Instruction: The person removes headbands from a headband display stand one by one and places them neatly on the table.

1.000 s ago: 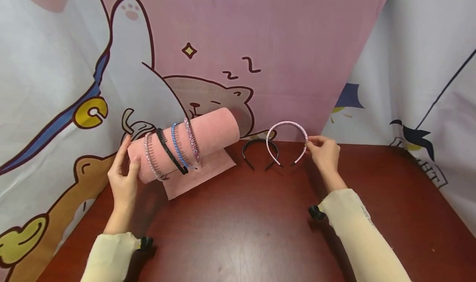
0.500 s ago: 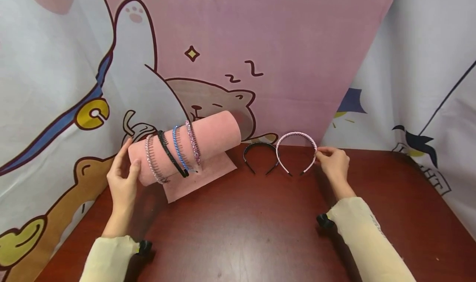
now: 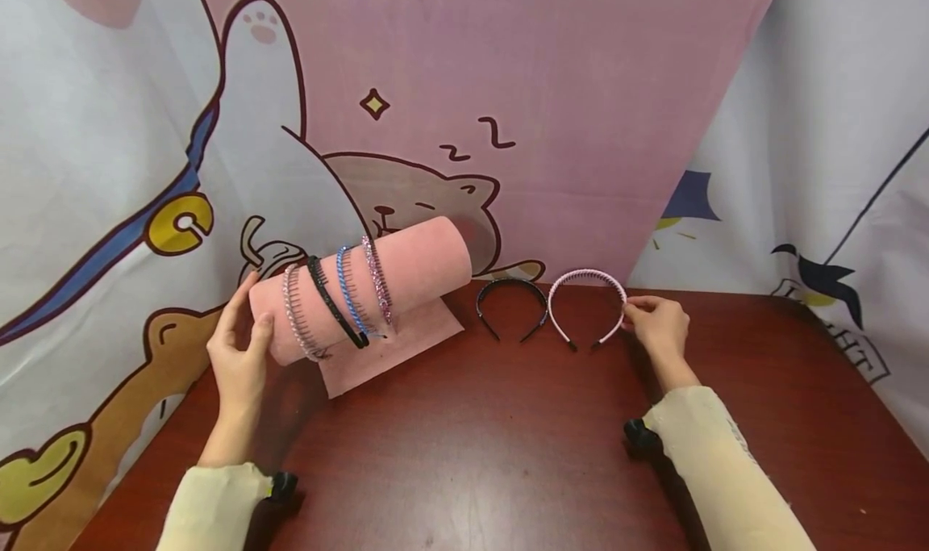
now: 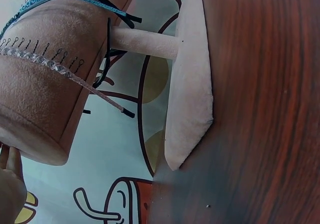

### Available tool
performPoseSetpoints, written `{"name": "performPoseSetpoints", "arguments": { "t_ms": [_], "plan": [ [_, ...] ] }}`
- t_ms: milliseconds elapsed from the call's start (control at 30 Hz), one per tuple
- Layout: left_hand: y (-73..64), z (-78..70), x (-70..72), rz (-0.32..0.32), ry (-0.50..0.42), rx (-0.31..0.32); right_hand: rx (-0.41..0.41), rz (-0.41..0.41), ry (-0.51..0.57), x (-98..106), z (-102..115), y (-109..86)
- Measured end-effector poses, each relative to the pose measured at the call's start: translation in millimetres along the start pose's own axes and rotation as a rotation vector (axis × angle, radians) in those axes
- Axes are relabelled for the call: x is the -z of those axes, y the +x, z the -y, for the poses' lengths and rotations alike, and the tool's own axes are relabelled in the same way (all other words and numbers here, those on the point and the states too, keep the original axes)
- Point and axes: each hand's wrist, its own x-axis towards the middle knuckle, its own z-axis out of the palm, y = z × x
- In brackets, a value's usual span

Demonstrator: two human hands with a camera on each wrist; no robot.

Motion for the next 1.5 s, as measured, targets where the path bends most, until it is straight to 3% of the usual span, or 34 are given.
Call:
{"name": "performPoseSetpoints", "arguments": {
  "t_ms": [167,500,1067,1500],
  "plan": [
    [-0.8,2.0,0.9,-0.001,0.006,0.005,-0.047,0.018,0.032,-1,-8,4.2],
    [0.0,2.0,0.2,-0.008,0.028,-0.001,-0.055,0.067,0.083,-6,-15,11.9],
    [-0.6,0.2,0.2,-0.003,0.04,0.006,-0.057,0.052,-0.049,-8,-16,19.2],
    [-0.4,2.6,1.3,-0.004,0.046,0.006,-0.086,0.069,0.032,-7,-14,18.3]
  ]
}}
